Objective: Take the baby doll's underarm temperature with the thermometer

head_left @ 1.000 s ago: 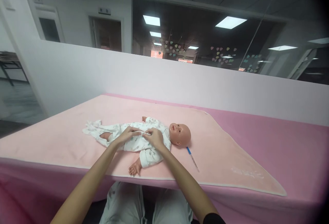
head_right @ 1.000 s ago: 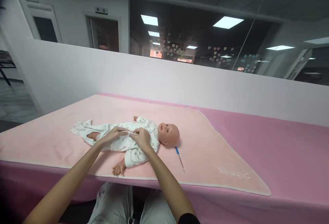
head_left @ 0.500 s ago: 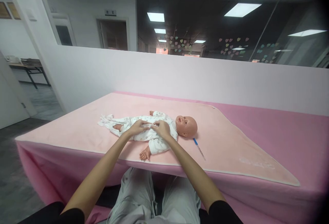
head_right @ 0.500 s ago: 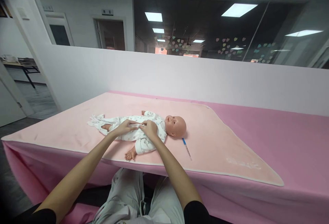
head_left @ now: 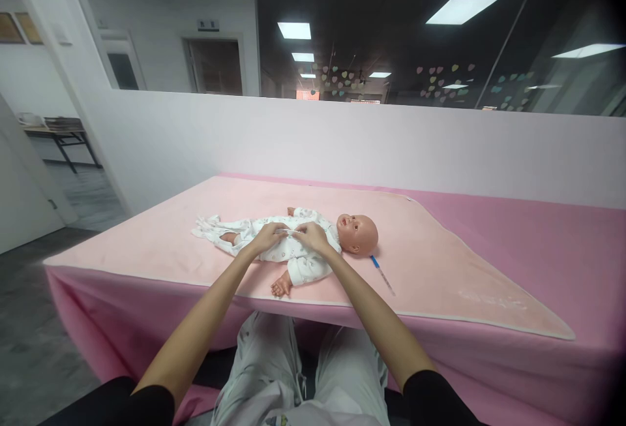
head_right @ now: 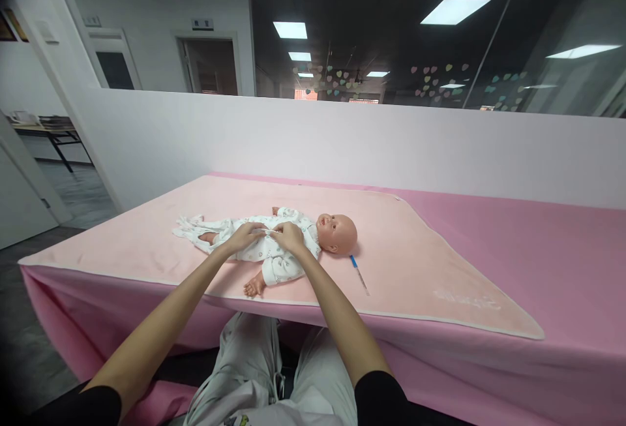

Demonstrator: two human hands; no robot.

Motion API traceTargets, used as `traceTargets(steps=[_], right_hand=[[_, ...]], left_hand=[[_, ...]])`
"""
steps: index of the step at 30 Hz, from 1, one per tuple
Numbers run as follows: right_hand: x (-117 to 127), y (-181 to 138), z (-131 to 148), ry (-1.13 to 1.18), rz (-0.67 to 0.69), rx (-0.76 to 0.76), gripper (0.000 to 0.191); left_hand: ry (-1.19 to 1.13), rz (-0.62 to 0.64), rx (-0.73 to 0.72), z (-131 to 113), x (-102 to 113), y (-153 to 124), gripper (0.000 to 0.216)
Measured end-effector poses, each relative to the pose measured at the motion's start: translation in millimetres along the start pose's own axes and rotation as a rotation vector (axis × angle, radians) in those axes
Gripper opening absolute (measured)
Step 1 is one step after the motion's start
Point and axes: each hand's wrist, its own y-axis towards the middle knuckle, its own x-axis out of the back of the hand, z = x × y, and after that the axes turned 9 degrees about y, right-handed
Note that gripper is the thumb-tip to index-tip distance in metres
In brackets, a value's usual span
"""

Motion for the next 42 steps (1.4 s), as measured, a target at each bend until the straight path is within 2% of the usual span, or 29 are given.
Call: traceTargets(steps=[8,14,19,24,32,37,39,42], right_hand=[[0.7,2.7,5.9,0.071,-0.026,-0.105,0.015],[-3.6,5.0,6.1,0.135,-0.100,-0.165,0.014],[-2.4,-0.2,4.9,0.170,-0.149,-0.141,0.016],[-7.8,-5.0,2.7,0.175,-0.188,-0.092,0.017],[-13.5,-17.5,6.5,0.182,-0.286,-0.025,0.010],[-2.2,-56.8,22.7,0.204,-0.425,0.032,0.019],[9.5,-90.8,28.0,0.238,-0.487,0.068,0.020],[40.0,-165.6,32.4,0.406,-0.645,0.190,0.017]], left_hand=[[-0.027,0.007,0.029,0.3,-2.8,3.7,0.031],[-0.120,0.120,0.049,-6.9,2.9,2.0,0.037],[-0.191,0.191,0.080,-16.6,10.1,-2.8,0.039],[-0.208,0.167,0.123,-13.8,5.1,-0.7,0.033],[-0.108,0.035,0.182,-10.9,-9.1,0.8,0.023],[-0.031,0.010,0.185,-14.8,-3.7,-7.9,0.024],[0.004,-0.044,0.185,-20.8,-0.8,-15.2,0.024],[0.049,-0.210,0.161,-39.5,4.5,-43.8,0.032]])
